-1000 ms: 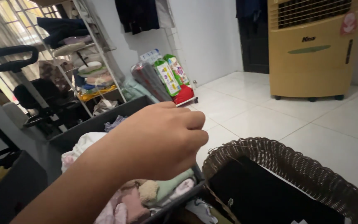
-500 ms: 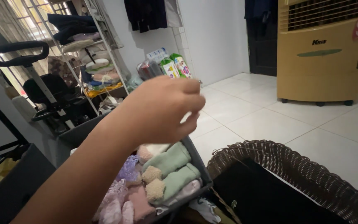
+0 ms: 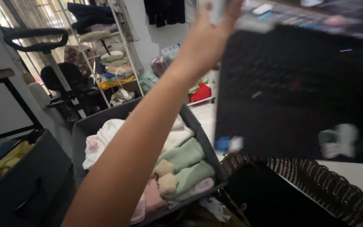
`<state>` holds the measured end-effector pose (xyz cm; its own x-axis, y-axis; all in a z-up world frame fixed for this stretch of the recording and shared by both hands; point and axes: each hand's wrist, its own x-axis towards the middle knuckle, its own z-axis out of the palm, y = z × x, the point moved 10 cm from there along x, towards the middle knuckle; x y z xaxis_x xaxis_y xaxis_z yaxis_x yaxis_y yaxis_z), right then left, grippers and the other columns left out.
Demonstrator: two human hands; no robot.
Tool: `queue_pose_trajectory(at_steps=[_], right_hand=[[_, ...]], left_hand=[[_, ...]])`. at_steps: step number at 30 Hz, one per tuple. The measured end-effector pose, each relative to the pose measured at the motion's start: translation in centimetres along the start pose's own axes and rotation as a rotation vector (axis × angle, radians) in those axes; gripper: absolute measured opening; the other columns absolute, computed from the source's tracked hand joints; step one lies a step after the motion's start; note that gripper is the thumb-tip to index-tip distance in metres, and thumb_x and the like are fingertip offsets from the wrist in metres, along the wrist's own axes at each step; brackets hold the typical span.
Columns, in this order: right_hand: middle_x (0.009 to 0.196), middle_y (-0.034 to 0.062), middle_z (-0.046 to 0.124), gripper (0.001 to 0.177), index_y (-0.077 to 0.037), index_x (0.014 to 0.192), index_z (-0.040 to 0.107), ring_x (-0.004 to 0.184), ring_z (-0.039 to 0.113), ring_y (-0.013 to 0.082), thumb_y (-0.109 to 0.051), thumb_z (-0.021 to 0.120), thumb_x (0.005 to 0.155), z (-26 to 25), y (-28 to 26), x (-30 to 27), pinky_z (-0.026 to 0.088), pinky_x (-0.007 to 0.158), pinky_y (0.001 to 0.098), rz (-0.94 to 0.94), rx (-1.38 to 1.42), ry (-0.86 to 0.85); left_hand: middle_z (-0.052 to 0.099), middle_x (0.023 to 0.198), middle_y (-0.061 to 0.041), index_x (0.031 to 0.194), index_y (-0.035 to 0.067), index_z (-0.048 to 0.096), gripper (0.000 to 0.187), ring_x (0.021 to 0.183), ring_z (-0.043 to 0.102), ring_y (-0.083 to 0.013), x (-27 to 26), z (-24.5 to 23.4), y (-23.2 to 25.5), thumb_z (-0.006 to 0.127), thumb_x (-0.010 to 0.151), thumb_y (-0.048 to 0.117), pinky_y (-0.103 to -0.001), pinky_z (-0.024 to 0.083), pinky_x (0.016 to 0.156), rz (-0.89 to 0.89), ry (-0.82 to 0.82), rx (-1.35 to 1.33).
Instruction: Sorting through a bin of small baby clothes and then interacting with a laptop
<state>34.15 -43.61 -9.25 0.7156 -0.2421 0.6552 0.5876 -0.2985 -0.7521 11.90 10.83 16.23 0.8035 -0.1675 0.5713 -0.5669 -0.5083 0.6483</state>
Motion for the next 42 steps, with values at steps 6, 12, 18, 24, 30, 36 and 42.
queue_pose_trajectory(at_steps=[6,12,18,24,30,36,42], right_hand=[[0.105,0.0071,0.062,0.039,-0.004,0.111,0.064,0.095,0.056,0.0173,0.016,0.04,0.087,17.9,-18.9,-9.7,0.041,0.078,0.0261,0.019,-0.057,-0.094],[0.116,0.0067,0.068,0.037,-0.014,0.128,0.066,0.103,0.063,0.0196,-0.038,0.041,0.116,23.3,-20.5,-17.9,0.047,0.086,0.0321,0.443,0.085,0.004],[0.151,0.013,0.044,0.076,-0.02,0.145,0.048,0.145,0.04,0.0288,-0.077,0.043,0.096,28.4,-31.5,-31.0,0.04,0.123,0.0519,-1.197,-0.082,-0.322],[0.132,0.0081,0.042,0.032,-0.032,0.124,0.064,0.13,0.046,0.032,-0.032,0.068,0.092,30.5,-29.6,-33.5,0.042,0.105,0.0471,-1.337,-0.361,-0.122],[0.123,0.0056,0.047,0.023,-0.029,0.117,0.065,0.123,0.054,0.0263,-0.032,0.069,0.095,29.7,-29.3,-33.3,0.038,0.107,0.0452,-1.32,-0.377,-0.035],[0.124,0.0041,0.045,0.018,-0.032,0.113,0.071,0.122,0.053,0.0254,-0.028,0.068,0.095,30.1,-29.3,-33.3,0.038,0.107,0.0457,-1.314,-0.358,-0.067],[0.123,0.0043,0.046,0.04,-0.031,0.116,0.071,0.121,0.051,0.0222,-0.059,0.045,0.104,29.8,-29.9,-33.5,0.035,0.109,0.0449,-1.321,-0.333,-0.077]], left_hand=[[0.057,0.15,-0.016,0.146,0.008,0.038,0.067,0.136,0.056,-0.0322,1.7,-8.9,-7.5,0.035,0.097,0.054,-0.051,0.041,0.11,0.11,0.398,0.043],[0.065,0.119,-0.01,0.132,0.008,0.054,0.045,0.111,0.062,-0.0262,-2.2,-13.2,-10.1,0.041,0.103,0.04,-0.042,0.049,0.087,0.032,0.559,0.082],[0.045,0.077,0.002,0.092,0.016,0.052,0.022,0.069,0.043,-0.0146,-4.6,-14.8,-8.5,0.046,0.109,0.029,-0.037,0.036,0.064,0.054,0.598,0.066],[0.046,0.077,0.002,0.086,0.015,0.046,0.025,0.072,0.043,-0.0148,-4.9,-16.5,-7.8,0.051,0.108,0.026,-0.036,0.037,0.065,0.204,0.687,0.175],[0.048,0.079,0.002,0.093,0.014,0.053,0.018,0.069,0.046,-0.0126,-5.7,-16.6,-7.1,0.05,0.108,0.023,-0.035,0.039,0.064,0.305,0.691,0.21],[0.046,0.077,0.003,0.09,0.015,0.05,0.022,0.069,0.042,-0.0126,-5.1,-16.5,-8.9,0.05,0.11,0.024,-0.035,0.036,0.064,0.251,0.676,0.211],[0.062,0.094,0.0,0.109,0.013,0.067,0.02,0.079,0.054,-0.0157,-5.3,-16.3,-9.5,0.05,0.104,0.023,-0.034,0.045,0.072,0.313,0.702,0.227]])
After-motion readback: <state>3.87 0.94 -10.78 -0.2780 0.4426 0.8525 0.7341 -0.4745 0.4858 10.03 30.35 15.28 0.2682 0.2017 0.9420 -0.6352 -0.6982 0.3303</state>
